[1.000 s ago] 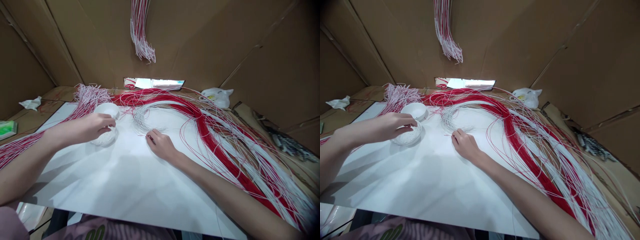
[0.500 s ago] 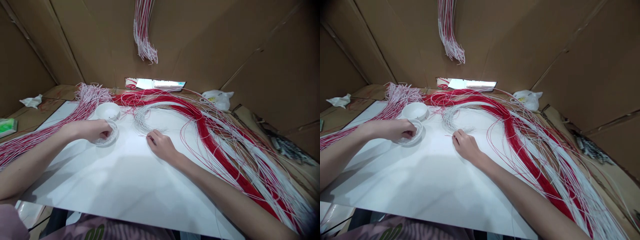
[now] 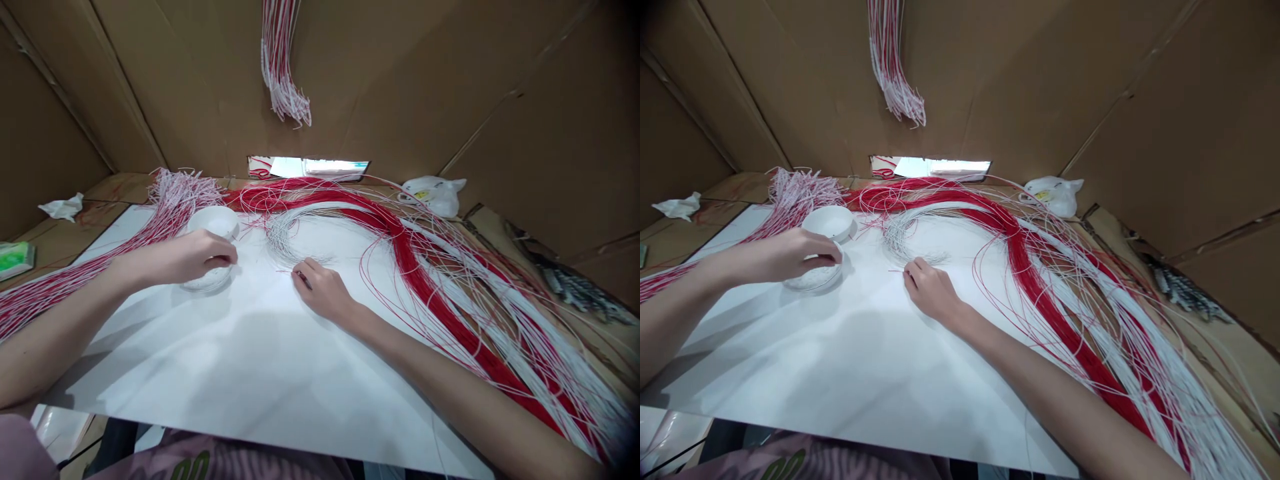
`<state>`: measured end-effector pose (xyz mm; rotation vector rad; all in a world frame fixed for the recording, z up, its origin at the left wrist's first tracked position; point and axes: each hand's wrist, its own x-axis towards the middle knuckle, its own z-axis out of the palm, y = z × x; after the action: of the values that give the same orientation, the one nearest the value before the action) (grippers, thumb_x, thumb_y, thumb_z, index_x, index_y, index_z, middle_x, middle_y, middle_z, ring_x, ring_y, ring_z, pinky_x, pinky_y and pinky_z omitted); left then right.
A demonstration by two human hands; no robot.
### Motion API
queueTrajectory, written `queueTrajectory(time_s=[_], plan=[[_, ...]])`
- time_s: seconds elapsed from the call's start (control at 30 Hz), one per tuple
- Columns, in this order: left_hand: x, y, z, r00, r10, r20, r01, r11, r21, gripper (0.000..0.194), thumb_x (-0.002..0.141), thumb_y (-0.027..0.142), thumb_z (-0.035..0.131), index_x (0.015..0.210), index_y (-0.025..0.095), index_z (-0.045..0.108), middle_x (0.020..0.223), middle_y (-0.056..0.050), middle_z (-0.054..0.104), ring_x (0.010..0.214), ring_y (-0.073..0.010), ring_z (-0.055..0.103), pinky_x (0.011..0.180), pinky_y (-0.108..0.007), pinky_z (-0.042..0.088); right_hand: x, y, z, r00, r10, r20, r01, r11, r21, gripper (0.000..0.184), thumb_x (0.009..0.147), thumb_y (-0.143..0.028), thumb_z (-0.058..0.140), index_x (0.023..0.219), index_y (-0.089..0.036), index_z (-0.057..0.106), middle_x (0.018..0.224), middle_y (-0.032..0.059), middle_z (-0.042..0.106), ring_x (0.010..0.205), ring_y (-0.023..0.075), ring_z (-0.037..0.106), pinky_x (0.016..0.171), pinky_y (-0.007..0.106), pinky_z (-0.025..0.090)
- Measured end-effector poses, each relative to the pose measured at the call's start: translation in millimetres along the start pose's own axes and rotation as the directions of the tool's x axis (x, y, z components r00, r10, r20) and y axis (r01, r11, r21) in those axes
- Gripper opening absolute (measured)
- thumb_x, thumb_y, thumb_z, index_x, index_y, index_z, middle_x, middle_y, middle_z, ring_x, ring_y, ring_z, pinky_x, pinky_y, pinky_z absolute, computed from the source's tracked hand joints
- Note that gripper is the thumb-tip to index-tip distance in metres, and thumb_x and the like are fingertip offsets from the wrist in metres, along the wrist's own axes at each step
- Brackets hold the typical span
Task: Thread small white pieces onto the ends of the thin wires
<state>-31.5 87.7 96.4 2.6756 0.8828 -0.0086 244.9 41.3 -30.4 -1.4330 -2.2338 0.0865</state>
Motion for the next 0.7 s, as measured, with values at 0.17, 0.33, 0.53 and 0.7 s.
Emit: queueTrajectory(time_s=[0.17,0.33,0.53,0.7], plan=[[6.9,32.1,28.9,0.991,0.133,0.001,-0.132,0.984,0.120,0.028,0.086,0.000,0.040,0.095,0.016,0.060,0.090,-0.008,0.064,0.080,-0.0188,0.060,0.069,-0.027,0.042,0.2,-0.9,-0.3,1.000,-0.007,-0.001,0.007,1.000,-0.005,0.016,0.096,-0.020,0.044,0.091,-0.019,0.059,0.091,0.0034,0.062,0.073,0.0146,0.058,0.061,0.027,0.033],[14.8,33.9,57.1,0.983,0.132,0.125,-0.163,0.946,0.282,0.030,0.075,-0.009,0.042,0.089,0.015,0.054,0.085,-0.007,0.060,0.073,-0.0205,0.057,0.061,-0.029,0.038,0.0,-0.6,0.2,1.000,-0.013,0.001,0.013,1.000,-0.007,0.016,0.097,-0.021,0.044,0.092,-0.018,0.059,0.092,0.0037,0.063,0.075,0.0147,0.059,0.062,0.026,0.035],[13.6,35.5,59.9,0.980,0.140,0.142,-0.174,0.949,0.262,0.027,0.079,-0.008,0.043,0.087,0.016,0.052,0.086,-0.006,0.058,0.073,-0.0194,0.056,0.061,-0.029,0.038,0.3,0.3,0.4,1.000,-0.016,0.002,0.016,1.000,-0.003,0.016,0.097,-0.021,0.044,0.091,-0.018,0.059,0.091,0.0036,0.063,0.073,0.0145,0.058,0.062,0.026,0.034],[14.0,34.9,61.6,0.978,0.140,0.154,-0.169,0.966,0.195,0.024,0.085,-0.004,0.041,0.089,0.015,0.055,0.089,-0.008,0.058,0.075,-0.0190,0.058,0.063,-0.028,0.040,0.5,0.1,0.1,1.000,-0.018,0.004,0.018,1.000,0.000,0.016,0.097,-0.021,0.044,0.092,-0.019,0.059,0.091,0.0034,0.062,0.073,0.0145,0.058,0.062,0.026,0.034]])
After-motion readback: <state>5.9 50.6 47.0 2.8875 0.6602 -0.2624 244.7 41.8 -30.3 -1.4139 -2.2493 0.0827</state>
